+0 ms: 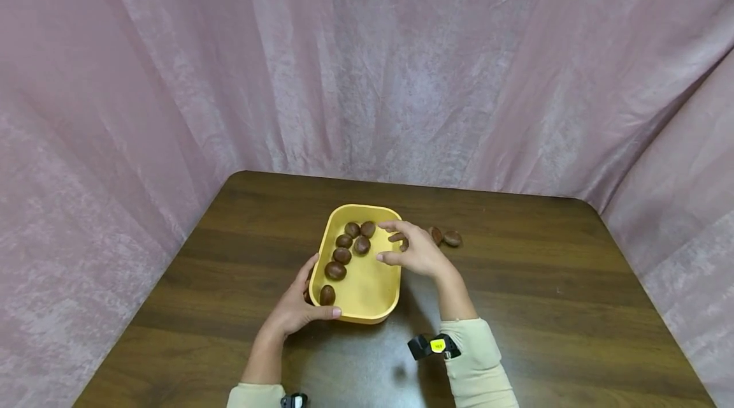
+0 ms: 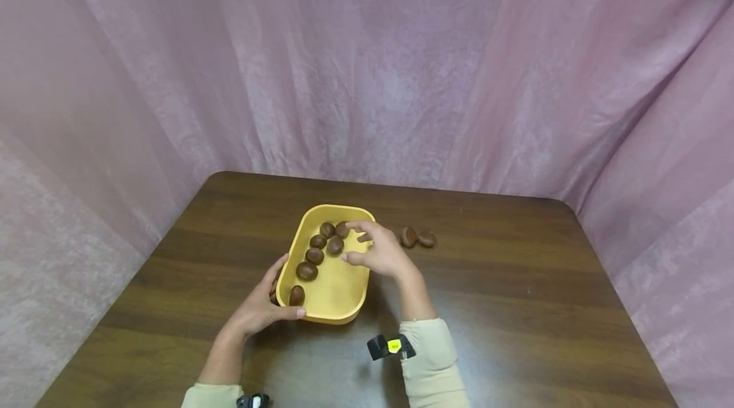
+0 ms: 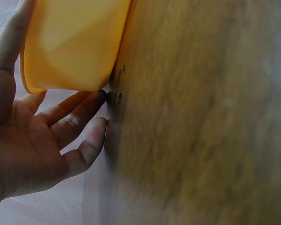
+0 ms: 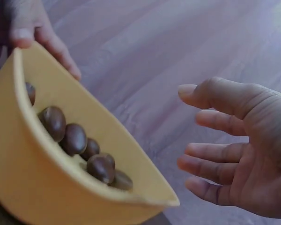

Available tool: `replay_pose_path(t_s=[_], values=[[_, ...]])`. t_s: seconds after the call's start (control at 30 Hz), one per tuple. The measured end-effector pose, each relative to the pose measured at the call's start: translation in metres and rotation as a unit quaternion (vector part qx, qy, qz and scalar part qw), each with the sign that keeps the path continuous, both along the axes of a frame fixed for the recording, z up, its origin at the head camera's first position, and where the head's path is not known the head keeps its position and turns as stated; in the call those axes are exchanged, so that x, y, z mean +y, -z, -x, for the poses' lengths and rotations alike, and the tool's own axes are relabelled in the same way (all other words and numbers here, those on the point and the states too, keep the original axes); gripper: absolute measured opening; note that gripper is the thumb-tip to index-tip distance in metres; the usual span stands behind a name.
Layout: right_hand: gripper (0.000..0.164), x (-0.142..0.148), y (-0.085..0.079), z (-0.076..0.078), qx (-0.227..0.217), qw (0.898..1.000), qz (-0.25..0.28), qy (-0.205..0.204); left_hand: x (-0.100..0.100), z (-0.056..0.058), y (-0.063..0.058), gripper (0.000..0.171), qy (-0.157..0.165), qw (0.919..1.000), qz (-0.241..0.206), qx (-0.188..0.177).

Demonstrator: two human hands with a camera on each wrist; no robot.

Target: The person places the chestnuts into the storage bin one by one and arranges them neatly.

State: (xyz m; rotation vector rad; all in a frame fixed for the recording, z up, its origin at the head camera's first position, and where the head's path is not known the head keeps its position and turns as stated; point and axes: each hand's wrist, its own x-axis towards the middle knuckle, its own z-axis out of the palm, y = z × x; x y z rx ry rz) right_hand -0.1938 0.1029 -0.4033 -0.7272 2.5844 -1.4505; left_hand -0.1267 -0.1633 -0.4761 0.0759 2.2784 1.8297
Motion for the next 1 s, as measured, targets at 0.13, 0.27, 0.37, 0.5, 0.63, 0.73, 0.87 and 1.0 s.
replay_pose_path(t_s=[0.13, 0.27, 0.37, 0.5, 0.63, 0.73, 0.87, 1.0], values=[[0.057, 0.01, 0.009, -0.004, 0.005, 1.0, 0.017, 0.024, 0.001, 0.001, -0.001, 0.114, -0.005, 0.9999, 0.011, 0.001], [0.058, 0.019, 0.018, -0.009, -0.01, 0.998, 0.05, 0.042, 0.002, -0.002, -0.009, 0.115, -0.006, 0.9999, 0.015, -0.003], [0.058, 0.023, 0.024, -0.013, -0.023, 0.994, 0.097, 0.049, 0.003, -0.007, -0.02, 0.114, -0.002, 0.9999, 0.006, -0.008], [0.056, 0.025, 0.02, -0.025, -0.043, 0.985, 0.15, 0.073, 0.004, -0.012, -0.031, 0.113, 0.001, 0.9999, 0.007, -0.01], [0.056, 0.027, 0.018, -0.03, -0.061, 0.977, 0.174, 0.103, 0.003, -0.007, -0.023, 0.114, -0.003, 1.0, 0.005, -0.003], [0.058, 0.03, 0.027, -0.027, -0.068, 0.974, 0.178, 0.123, 0.001, -0.001, -0.009, 0.116, 0.004, 1.0, -0.001, 0.002], [0.059, 0.036, 0.052, -0.018, -0.065, 0.973, 0.16, 0.151, -0.001, 0.001, 0.002, 0.118, 0.012, 0.9999, -0.004, 0.002], [0.064, 0.04, 0.072, -0.01, -0.053, 0.969, 0.149, 0.191, -0.001, 0.001, 0.003, 0.117, 0.004, 1.0, -0.003, 0.001]])
